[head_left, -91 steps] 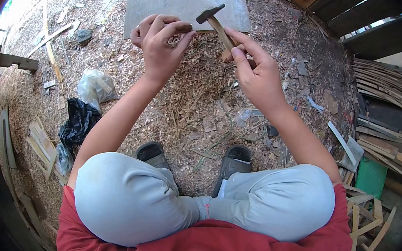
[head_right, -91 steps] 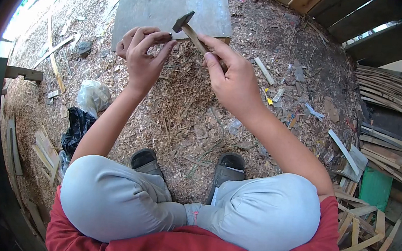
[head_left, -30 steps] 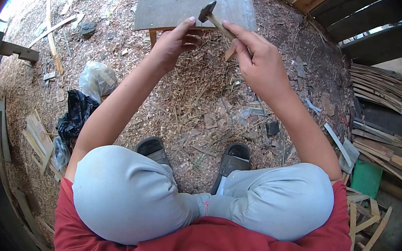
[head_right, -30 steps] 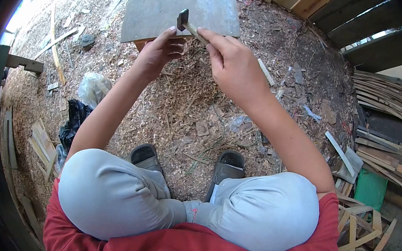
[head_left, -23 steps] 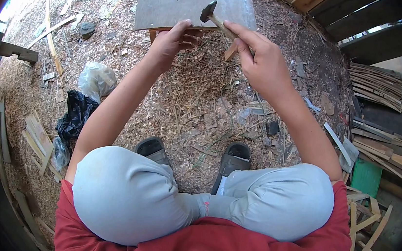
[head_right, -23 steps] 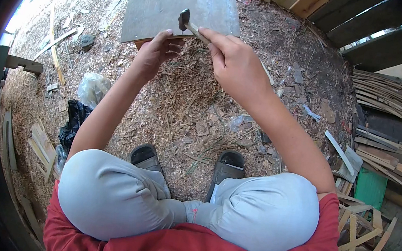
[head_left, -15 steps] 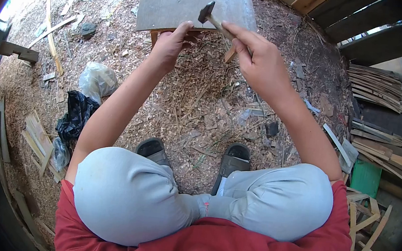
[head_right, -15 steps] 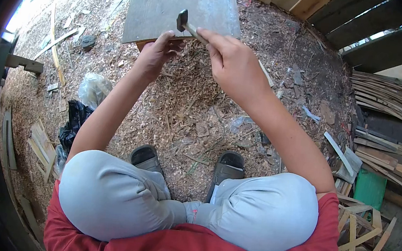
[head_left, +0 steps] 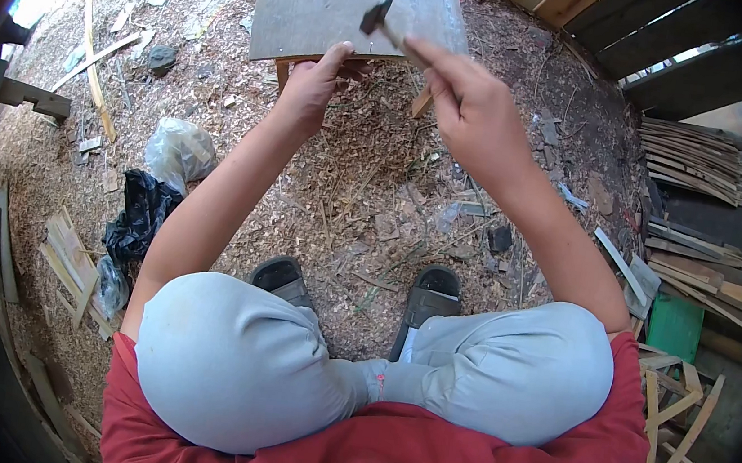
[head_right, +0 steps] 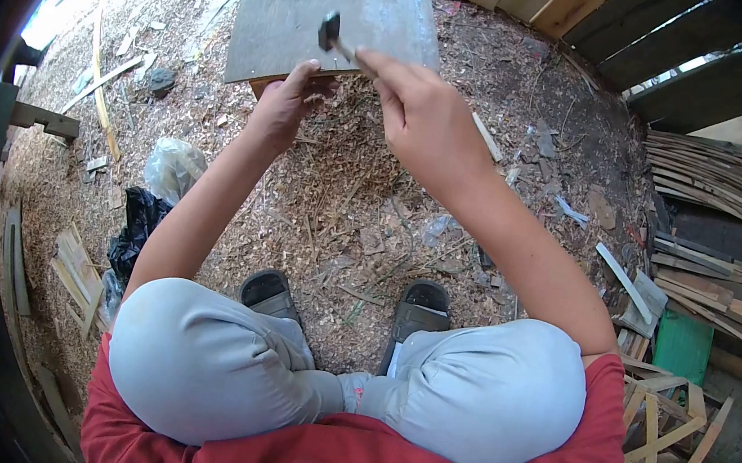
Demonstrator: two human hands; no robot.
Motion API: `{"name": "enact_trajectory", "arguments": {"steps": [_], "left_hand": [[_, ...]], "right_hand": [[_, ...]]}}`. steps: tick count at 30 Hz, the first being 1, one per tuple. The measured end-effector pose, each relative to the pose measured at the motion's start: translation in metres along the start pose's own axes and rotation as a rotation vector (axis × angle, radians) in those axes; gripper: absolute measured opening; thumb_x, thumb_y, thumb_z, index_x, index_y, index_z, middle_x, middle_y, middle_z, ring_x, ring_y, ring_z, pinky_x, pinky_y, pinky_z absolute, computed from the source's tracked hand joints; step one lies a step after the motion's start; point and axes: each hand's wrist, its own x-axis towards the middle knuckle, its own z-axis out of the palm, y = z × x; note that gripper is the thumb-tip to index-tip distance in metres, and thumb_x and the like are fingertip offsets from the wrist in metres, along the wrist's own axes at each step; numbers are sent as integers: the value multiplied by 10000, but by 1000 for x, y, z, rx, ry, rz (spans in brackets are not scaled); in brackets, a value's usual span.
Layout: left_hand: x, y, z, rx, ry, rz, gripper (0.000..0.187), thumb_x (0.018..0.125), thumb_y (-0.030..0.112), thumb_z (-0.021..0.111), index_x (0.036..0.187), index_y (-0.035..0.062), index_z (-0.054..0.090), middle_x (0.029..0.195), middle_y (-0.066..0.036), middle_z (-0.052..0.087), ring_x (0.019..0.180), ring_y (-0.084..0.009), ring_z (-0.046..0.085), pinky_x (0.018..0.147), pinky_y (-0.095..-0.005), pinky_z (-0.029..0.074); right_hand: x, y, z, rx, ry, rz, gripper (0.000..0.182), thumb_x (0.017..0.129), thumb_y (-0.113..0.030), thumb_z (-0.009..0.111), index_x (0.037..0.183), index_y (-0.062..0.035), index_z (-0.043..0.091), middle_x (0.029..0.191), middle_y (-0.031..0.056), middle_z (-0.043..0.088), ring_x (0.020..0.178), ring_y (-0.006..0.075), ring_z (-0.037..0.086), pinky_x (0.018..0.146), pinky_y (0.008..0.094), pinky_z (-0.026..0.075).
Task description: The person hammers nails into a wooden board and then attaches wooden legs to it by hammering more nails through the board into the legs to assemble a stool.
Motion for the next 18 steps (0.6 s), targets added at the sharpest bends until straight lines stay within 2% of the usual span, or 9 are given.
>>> {"name": "enact_trajectory", "arguments": {"steps": [2,6,8,12,14,15,17,18], "left_hand": [[2,-3,-2,3,-40,15,388,1125,425,655,1275,73,725,1143,-94,822,1074,-172,725,945,-339,512],[-1,-2,-2,22,-24,21,384,1123,432,655,1256,81,734,1146,-91,820,1082,-172,719,943,-340,505],[0,0,0,40,-20,12,379,1120,434,656,1233,83,743,1167,-91,822,1085,-167,717,940,-333,499],[-4,3,3,12,-14,25,363,1118,434,657,1190,92,755,1069,-57,805,1012,-154,707,924,-338,497],[-2,4,-1,32,-7,-57,420,1121,474,639,1120,74,769,940,-12,745,912,-139,673,870,-333,503],[-6,7,-7,32,-6,-57,420,1121,474,639,1120,74,769,940,-12,745,912,-139,673,870,-333,503],[-26,17,-14,448,-29,-106,414,1098,457,694,1045,55,777,862,8,673,837,-128,633,811,-319,502],[-40,17,-7,452,-31,-106,414,1098,457,694,1045,55,777,862,8,673,837,-128,633,811,-319,502]], "right_hand": [[-4,5,-1,-112,-218,97,359,1091,-93,621,1437,-116,714,1097,223,756,925,424,746,802,493,587],[2,-9,-6,-50,-225,183,365,1090,-95,620,1443,-120,713,1125,225,760,938,423,750,809,490,589],[7,-9,-5,-30,-10,-12,367,1094,-99,618,1448,-121,710,1109,227,763,926,423,745,804,480,587],[10,-5,-8,-25,-67,47,358,1101,-113,622,1447,-118,713,1054,228,764,887,404,751,787,470,586],[10,-3,-8,25,-105,233,343,1107,-122,626,1436,-115,722,985,211,758,784,334,736,728,441,570],[9,-3,-9,26,-106,232,343,1107,-122,626,1436,-115,722,985,211,758,784,334,736,728,441,570],[8,-2,-13,68,-120,335,339,1109,-123,624,1431,-119,729,931,186,745,694,253,683,673,404,539],[7,0,-13,68,-117,337,339,1109,-123,624,1431,-119,729,931,186,745,694,253,683,673,404,539]]}}
